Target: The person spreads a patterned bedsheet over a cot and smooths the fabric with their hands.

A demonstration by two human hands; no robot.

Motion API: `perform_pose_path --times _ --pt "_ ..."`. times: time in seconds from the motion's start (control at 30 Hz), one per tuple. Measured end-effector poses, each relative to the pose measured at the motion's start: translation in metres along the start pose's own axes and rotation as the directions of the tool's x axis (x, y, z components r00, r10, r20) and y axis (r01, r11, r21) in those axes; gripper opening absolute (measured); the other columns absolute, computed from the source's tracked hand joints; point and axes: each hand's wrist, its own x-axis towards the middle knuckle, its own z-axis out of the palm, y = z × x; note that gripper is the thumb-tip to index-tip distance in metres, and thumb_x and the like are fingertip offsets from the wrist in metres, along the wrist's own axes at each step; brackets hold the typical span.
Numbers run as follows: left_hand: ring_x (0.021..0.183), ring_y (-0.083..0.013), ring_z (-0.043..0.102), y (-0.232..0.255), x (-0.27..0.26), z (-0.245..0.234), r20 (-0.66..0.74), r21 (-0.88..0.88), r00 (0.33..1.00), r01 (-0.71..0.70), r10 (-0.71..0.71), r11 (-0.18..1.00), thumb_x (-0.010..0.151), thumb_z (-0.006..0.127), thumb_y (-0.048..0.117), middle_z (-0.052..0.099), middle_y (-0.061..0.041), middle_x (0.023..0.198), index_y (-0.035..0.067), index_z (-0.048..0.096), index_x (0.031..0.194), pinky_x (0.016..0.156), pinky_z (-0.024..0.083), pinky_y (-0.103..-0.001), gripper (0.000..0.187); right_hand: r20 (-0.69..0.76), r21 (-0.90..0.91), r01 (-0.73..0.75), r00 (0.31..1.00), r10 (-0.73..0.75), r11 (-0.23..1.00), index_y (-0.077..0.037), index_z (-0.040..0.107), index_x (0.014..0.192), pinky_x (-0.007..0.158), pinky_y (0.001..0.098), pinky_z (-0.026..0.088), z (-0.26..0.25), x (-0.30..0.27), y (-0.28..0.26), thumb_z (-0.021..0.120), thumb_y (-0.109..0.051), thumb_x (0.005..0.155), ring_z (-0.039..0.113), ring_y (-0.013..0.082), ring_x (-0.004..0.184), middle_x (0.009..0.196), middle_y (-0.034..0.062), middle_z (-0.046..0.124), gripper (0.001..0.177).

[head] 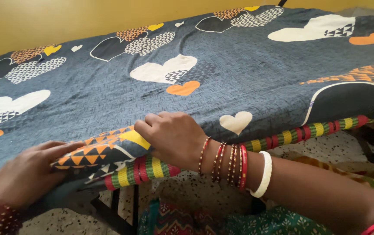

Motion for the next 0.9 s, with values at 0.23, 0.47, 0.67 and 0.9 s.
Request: perform_pose_path --times 0.23,0.47,0.67,0.9 --pt "0.107 -0.0255 0.067 -0.019 -0.017 0.026 -0.551 0.250 0.828 0.049 0.101 0.967 0.066 0.087 0.029 0.070 -0.001 0.112 0.031 0.071 0.122 0.097 0.056 -0.042 0.057 0.006 0.049 -0.077 0.997 0.077 0.996 -0.011 0.059 0.108 0.066 0.0435 0.054 0.002 0.007 0.005 0.081 -0.019 0.072 0.069 0.0278 0.084 0.089 0.0056 0.064 0.044" --pt "0.098 -0.0327 0.061 -0.057 -0.013 0.070 -0.193 -0.150 0.943 0.245 -0.272 0.958 0.063 0.085 0.029 0.057 -0.014 0.116 0.020 0.061 0.137 0.077 0.053 -0.046 0.078 0.033 0.061 -0.046 0.998 0.044 0.997 -0.010 0.059 0.117 0.070 0.0405 0.054 0.010 -0.013 -0.002 0.072 -0.009 0.078 0.068 0.0258 0.088 0.093 0.0051 0.064 0.041" --pt "0.137 -0.0309 0.049 0.109 -0.004 -0.020 -0.095 0.199 0.937 -0.312 0.335 0.929 0.069 0.071 0.076 0.048 -0.010 0.149 0.013 0.032 0.153 0.104 0.038 -0.052 0.112 -0.083 0.148 0.034 0.996 -0.022 0.988 -0.009 0.059 0.120 0.087 0.0453 0.050 -0.008 -0.035 -0.001 0.068 -0.010 0.075 0.064 0.0330 0.105 0.110 0.0127 0.065 0.046" --pt "0.132 -0.0337 0.050 0.269 0.027 -0.036 -0.259 -0.148 0.812 -0.569 0.524 0.809 0.082 0.067 0.051 0.051 -0.016 0.148 0.006 0.036 0.152 0.102 0.040 -0.047 0.089 -0.019 -0.160 -0.092 0.996 0.090 0.983 -0.012 0.065 0.123 0.097 0.0470 0.045 -0.075 -0.118 0.066 0.074 -0.034 0.086 0.065 0.0252 0.115 0.120 0.0077 0.069 0.044"
